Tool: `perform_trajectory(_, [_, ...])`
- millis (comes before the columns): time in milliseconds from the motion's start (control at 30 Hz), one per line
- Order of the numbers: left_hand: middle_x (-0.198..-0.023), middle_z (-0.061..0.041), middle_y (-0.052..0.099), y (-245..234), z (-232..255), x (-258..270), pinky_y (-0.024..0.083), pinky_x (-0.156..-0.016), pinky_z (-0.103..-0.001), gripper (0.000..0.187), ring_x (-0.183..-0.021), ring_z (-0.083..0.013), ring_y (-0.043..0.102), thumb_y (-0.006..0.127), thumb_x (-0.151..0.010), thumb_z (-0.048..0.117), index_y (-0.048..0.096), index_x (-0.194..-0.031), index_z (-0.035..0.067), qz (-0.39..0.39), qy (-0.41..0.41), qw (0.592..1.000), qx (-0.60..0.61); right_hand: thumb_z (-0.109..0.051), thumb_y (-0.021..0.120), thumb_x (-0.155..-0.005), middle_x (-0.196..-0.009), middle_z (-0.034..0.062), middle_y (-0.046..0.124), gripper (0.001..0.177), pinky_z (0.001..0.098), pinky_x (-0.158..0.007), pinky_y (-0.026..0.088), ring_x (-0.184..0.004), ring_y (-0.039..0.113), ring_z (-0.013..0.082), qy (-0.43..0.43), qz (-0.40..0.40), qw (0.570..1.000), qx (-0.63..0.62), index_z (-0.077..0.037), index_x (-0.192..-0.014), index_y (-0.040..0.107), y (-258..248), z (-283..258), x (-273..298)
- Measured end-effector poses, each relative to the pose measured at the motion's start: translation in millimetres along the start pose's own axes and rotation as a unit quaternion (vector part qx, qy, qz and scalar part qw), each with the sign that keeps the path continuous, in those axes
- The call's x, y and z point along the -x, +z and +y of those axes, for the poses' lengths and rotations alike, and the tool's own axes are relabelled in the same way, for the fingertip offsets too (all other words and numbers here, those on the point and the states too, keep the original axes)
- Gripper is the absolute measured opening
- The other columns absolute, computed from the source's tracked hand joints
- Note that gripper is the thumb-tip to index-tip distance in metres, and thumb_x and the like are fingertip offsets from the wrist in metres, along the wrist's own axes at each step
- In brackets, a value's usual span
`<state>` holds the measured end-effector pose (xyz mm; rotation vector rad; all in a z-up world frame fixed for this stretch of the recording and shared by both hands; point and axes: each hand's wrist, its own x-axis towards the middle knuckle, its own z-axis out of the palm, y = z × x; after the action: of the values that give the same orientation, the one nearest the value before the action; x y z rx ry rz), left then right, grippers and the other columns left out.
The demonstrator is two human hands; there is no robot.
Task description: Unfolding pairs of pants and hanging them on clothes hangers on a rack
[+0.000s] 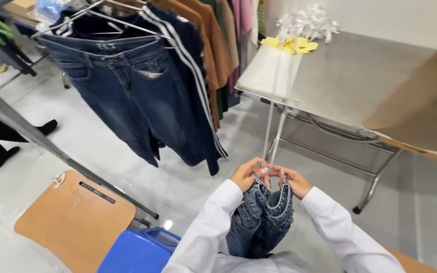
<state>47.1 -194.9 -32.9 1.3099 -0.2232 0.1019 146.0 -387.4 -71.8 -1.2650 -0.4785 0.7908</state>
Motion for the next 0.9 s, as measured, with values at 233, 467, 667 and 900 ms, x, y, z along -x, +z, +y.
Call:
perform_trajectory(233, [-0.100, -0.007, 0.076, 0.7, -58.3, -25.4, 0.059, -0.078, -0.031, 0.024, -0.083, -0.0173, 0.072, 0.068, -0.099, 0.017, 0.069, -0.123, 0.014, 0.104, 0.042, 0.987, -0.117, -0.021, 0.065, -0.100, -0.083, 0.0115, 0.068, 0.016, 0.0219, -0.055, 0.042, -0.067, 0.062, 0.0168, -0.165, 0.085, 0.981, 0.060, -0.006, -0.097, 0.063, -90.0, 32.8, -1.2])
perform_trajectory(467, [-0.098, -0.011, 0.077, -4.3, -61.4, 3.2, 0.059, -0.078, -0.031, 0.025, -0.084, -0.0175, 0.071, 0.056, -0.103, 0.012, 0.071, -0.123, 0.011, 0.187, 0.052, 0.976, -0.101, -0.009, 0.051, -0.110, -0.080, 0.0066, 0.063, 0.009, 0.0279, -0.074, 0.047, -0.071, 0.061, 0.0174, -0.281, 0.340, 0.868, 0.228, -0.010, -0.102, 0.054, -176.9, -25.9, 46.4])
perform_trajectory(667, [-0.090, -0.013, 0.077, -41.7, -63.8, -5.1, 0.061, -0.070, -0.029, 0.016, -0.076, -0.0177, 0.071, 0.061, -0.101, 0.015, 0.074, -0.109, 0.009, 0.284, 0.089, 0.947, -0.120, -0.019, 0.064, -0.107, -0.082, 0.0130, 0.071, 0.016, 0.0373, -0.081, 0.051, -0.077, 0.066, 0.0225, -0.078, 0.343, 0.881, 0.316, -0.006, -0.117, 0.063, -254.6, -45.0, 112.7])
perform_trajectory(900, [-0.136, -0.009, 0.050, -29.3, -27.2, -27.7, 0.060, -0.090, -0.040, 0.043, -0.120, -0.0323, 0.063, 0.070, -0.096, 0.015, 0.056, -0.137, 0.011, 0.308, 0.100, 0.923, -0.210, -0.006, 0.065, -0.092, -0.065, 0.0140, 0.068, 0.029, 0.0299, -0.065, 0.052, -0.063, 0.066, 0.0204, -0.007, 0.134, 0.951, 0.277, 0.000, -0.121, 0.066, -212.0, -44.2, 153.3])
